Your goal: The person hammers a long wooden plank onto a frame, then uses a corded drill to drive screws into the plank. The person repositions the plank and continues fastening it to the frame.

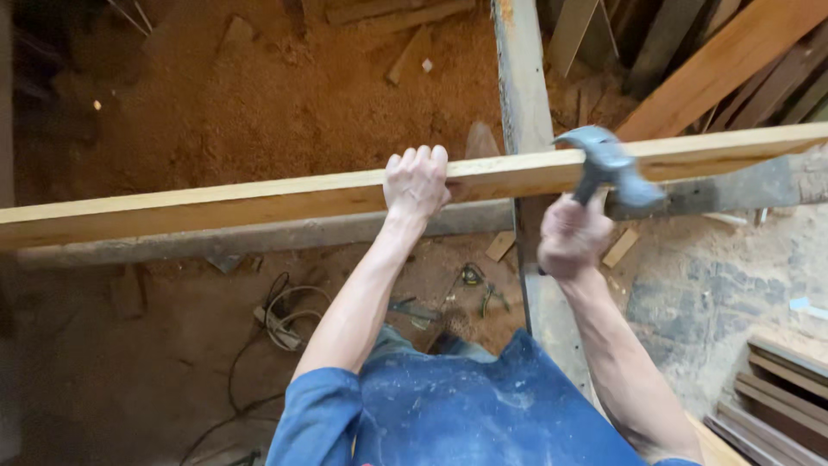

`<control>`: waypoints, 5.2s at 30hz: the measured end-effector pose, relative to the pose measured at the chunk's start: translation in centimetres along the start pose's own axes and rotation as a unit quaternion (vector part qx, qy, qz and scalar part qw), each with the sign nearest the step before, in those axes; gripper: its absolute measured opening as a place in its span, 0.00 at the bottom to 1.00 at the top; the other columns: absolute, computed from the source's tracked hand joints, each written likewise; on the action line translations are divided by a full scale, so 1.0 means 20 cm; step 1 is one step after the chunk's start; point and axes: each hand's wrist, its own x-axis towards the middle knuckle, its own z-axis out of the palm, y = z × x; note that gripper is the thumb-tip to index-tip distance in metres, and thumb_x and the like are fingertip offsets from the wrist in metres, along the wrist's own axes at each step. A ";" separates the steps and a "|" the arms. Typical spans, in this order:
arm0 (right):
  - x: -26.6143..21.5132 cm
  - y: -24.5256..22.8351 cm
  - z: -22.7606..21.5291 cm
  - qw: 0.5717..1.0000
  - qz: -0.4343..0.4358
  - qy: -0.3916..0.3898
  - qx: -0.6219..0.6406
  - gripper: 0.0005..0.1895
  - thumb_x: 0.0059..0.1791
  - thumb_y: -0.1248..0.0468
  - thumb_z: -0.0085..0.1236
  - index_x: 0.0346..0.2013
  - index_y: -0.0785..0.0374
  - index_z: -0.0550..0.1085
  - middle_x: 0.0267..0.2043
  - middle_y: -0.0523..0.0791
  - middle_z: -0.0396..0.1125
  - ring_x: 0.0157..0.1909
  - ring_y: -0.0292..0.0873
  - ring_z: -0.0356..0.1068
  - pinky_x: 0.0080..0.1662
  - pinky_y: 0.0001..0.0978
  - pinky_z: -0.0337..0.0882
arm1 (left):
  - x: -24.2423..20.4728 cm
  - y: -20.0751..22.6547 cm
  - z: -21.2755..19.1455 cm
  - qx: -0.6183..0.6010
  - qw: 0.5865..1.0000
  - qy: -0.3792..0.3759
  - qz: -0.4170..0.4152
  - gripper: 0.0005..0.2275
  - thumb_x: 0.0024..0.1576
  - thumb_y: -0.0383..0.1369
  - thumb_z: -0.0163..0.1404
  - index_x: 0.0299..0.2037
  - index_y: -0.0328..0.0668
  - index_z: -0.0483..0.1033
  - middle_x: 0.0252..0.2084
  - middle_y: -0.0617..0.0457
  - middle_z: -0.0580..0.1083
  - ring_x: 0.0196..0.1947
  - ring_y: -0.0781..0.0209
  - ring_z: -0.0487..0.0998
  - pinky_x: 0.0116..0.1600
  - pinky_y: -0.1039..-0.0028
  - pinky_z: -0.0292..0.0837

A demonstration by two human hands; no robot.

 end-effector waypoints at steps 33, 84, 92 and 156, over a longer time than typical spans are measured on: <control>0.07 0.07 -0.26 0.990 0.052 0.013 -0.127 0.30 0.61 0.41 0.36 0.35 0.65 0.68 0.17 0.41 0.59 0.18 0.38 0.61 0.20 0.32 0.59 | 0.15 0.24 -0.01 -0.042 0.995 -0.087 0.025 0.19 0.40 0.45 0.67 0.31 0.46 0.73 0.31 0.52 0.78 0.34 0.53 0.81 0.39 0.61 0.73; 0.32 0.38 -0.95 0.952 0.099 0.211 -0.200 0.31 0.60 0.39 0.31 0.27 0.59 0.65 0.15 0.39 0.53 0.13 0.38 0.54 0.15 0.39 0.57 | 0.31 0.65 0.09 -0.021 0.991 -0.125 0.045 0.20 0.45 0.50 0.65 0.31 0.45 0.73 0.32 0.51 0.78 0.36 0.53 0.81 0.40 0.62 0.74; 0.40 0.42 -1.05 0.959 0.097 0.216 -0.154 0.28 0.59 0.40 0.31 0.30 0.56 0.66 0.15 0.37 0.55 0.12 0.35 0.56 0.12 0.33 0.55 | 0.32 0.65 0.08 -0.021 0.992 -0.113 0.047 0.20 0.42 0.50 0.66 0.32 0.46 0.73 0.33 0.52 0.78 0.37 0.54 0.81 0.40 0.63 0.74; -0.15 0.04 0.30 0.989 0.006 -0.068 -0.128 0.25 0.62 0.46 0.35 0.32 0.61 0.66 0.23 0.39 0.58 0.21 0.33 0.59 0.22 0.30 0.59 | -0.11 -0.38 -0.14 0.037 0.998 -0.052 0.025 0.12 0.47 0.39 0.63 0.28 0.44 0.72 0.27 0.51 0.75 0.28 0.58 0.77 0.33 0.66 0.71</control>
